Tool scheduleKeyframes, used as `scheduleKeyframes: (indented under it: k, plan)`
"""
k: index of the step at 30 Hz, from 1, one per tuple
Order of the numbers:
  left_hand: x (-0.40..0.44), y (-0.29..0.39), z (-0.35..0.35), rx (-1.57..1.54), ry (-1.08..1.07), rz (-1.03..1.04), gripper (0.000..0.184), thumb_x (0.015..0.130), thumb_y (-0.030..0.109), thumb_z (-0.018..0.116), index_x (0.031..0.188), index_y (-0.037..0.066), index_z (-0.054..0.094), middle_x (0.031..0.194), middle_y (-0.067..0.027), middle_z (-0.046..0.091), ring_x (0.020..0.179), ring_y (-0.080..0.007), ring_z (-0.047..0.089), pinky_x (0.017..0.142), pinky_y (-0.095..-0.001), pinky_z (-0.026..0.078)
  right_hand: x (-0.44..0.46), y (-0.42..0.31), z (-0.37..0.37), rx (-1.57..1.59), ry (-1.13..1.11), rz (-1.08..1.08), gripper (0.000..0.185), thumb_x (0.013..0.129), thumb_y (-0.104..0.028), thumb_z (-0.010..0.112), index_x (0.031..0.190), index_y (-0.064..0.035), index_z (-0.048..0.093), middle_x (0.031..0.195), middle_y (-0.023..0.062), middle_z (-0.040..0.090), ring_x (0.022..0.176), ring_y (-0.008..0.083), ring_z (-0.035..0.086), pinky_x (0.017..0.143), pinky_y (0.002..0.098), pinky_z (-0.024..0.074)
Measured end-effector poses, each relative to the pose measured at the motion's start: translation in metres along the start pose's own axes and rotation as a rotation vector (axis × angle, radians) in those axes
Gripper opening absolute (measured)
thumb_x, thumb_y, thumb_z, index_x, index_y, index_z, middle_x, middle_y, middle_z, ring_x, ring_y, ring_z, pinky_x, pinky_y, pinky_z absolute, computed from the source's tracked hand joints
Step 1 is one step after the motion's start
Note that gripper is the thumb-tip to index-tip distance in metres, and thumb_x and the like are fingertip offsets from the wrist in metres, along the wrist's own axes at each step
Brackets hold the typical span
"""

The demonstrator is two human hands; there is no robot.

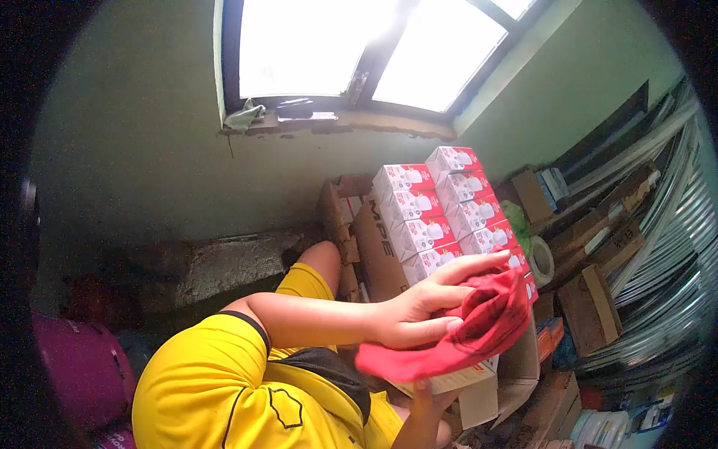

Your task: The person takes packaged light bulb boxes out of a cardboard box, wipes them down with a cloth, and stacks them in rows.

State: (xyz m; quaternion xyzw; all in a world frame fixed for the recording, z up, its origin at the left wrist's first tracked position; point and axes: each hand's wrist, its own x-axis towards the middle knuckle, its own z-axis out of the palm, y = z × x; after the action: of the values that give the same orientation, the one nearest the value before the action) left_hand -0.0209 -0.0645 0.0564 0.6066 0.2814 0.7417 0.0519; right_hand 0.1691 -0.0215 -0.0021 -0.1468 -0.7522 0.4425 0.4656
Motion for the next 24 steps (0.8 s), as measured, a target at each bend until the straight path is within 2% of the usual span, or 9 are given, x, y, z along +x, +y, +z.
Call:
scheduleKeyframes:
  k: [3, 5, 10, 11, 14, 16, 18, 23, 24]
  plan:
    - [-0.018, -0.012, 0.021, -0.090, -0.020, -0.027, 0.054, 0.098, 0.032, 0.051, 0.142, 0.001, 0.044, 0.159, -0.0229, 0.020, 0.146, -0.0420, 0.021, 0.115, -0.0499, 0.022, 0.002, 0.016, -0.023, 0.097, 0.199, 0.188, 0.098, 0.087, -0.042, 0.071, 0.156, -0.0062, 0.011, 0.158, 0.0154, 0.024, 0.144, 0.0258, 0.029, 0.118, 0.0462, 0.0222]
    - [-0.039, -0.017, 0.035, 0.059, -0.069, -0.028, 0.056, 0.097, 0.031, 0.055, 0.142, 0.001, 0.043, 0.158, -0.0242, 0.019, 0.146, -0.0437, 0.021, 0.115, -0.0509, 0.023, 0.021, 0.014, -0.026, 0.178, 0.314, 0.221, 0.099, 0.086, -0.041, 0.072, 0.156, -0.0061, 0.011, 0.158, 0.0158, 0.024, 0.143, 0.0259, 0.029, 0.117, 0.0458, 0.0233]
    - [-0.025, -0.009, 0.019, -0.032, -0.058, -0.022, 0.055, 0.094, 0.028, 0.055, 0.141, 0.001, 0.045, 0.157, -0.0247, 0.022, 0.147, -0.0416, 0.020, 0.117, -0.0481, 0.020, 0.008, 0.021, -0.021, 0.144, 0.151, 0.277, 0.102, 0.083, -0.036, 0.075, 0.156, -0.0059, 0.010, 0.157, 0.0170, 0.025, 0.141, 0.0264, 0.031, 0.115, 0.0447, 0.0261]
    - [-0.017, -0.006, 0.016, -0.105, 0.036, -0.061, 0.056, 0.094, 0.029, 0.054, 0.141, 0.001, 0.045, 0.157, -0.0232, 0.024, 0.148, -0.0398, 0.019, 0.118, -0.0468, 0.017, 0.000, 0.023, -0.020, 0.122, 0.078, 0.284, 0.103, 0.083, -0.035, 0.076, 0.156, -0.0059, 0.010, 0.156, 0.0172, 0.025, 0.141, 0.0264, 0.031, 0.115, 0.0445, 0.0267]
    - [-0.018, -0.008, 0.007, -0.427, 0.172, -0.285, 0.054, 0.096, 0.024, 0.055, 0.143, 0.000, 0.043, 0.153, -0.0151, 0.036, 0.142, -0.0249, 0.030, 0.116, -0.0379, 0.024, -0.020, 0.017, -0.004, 0.151, -0.088, 0.280, 0.105, 0.081, -0.033, 0.077, 0.156, -0.0058, 0.009, 0.156, 0.0179, 0.026, 0.140, 0.0267, 0.032, 0.113, 0.0438, 0.0284]
    - [-0.020, -0.007, 0.004, -0.617, 0.213, -0.420, 0.052, 0.099, 0.021, 0.055, 0.145, 0.000, 0.042, 0.150, -0.0085, 0.041, 0.136, -0.0153, 0.037, 0.113, -0.0326, 0.029, -0.022, 0.012, 0.009, 0.199, -0.040, 0.246, 0.111, 0.079, -0.032, 0.081, 0.156, -0.0065, 0.005, 0.155, 0.0182, 0.025, 0.137, 0.0273, 0.034, 0.113, 0.0444, 0.0296]
    - [-0.031, -0.017, 0.002, -0.628, 0.125, -0.473, 0.053, 0.100, 0.022, 0.055, 0.145, 0.000, 0.041, 0.149, -0.0062, 0.042, 0.133, -0.0135, 0.038, 0.112, -0.0320, 0.030, -0.019, 0.016, 0.011, 0.209, 0.022, 0.237, 0.114, 0.078, -0.031, 0.082, 0.156, -0.0070, 0.002, 0.155, 0.0181, 0.024, 0.137, 0.0270, 0.035, 0.113, 0.0443, 0.0301]
    - [-0.049, -0.022, 0.027, -0.164, -0.015, -0.299, 0.057, 0.095, 0.019, 0.052, 0.147, 0.001, 0.037, 0.160, -0.0204, 0.020, 0.150, -0.0337, 0.014, 0.120, -0.0428, 0.013, 0.012, 0.031, 0.000, 0.184, 0.238, 0.293, 0.101, 0.086, -0.030, 0.075, 0.157, -0.0082, 0.006, 0.157, 0.0136, 0.025, 0.142, 0.0252, 0.030, 0.116, 0.0445, 0.0274]
    - [-0.051, -0.016, 0.028, -0.097, -0.044, -0.254, 0.059, 0.093, 0.017, 0.053, 0.147, 0.001, 0.037, 0.161, -0.0206, 0.018, 0.151, -0.0347, 0.012, 0.120, -0.0429, 0.010, 0.015, 0.031, 0.000, 0.548, 0.235, 0.397, 0.100, 0.086, -0.031, 0.074, 0.157, -0.0084, 0.006, 0.158, 0.0127, 0.024, 0.143, 0.0253, 0.029, 0.117, 0.0450, 0.0255]
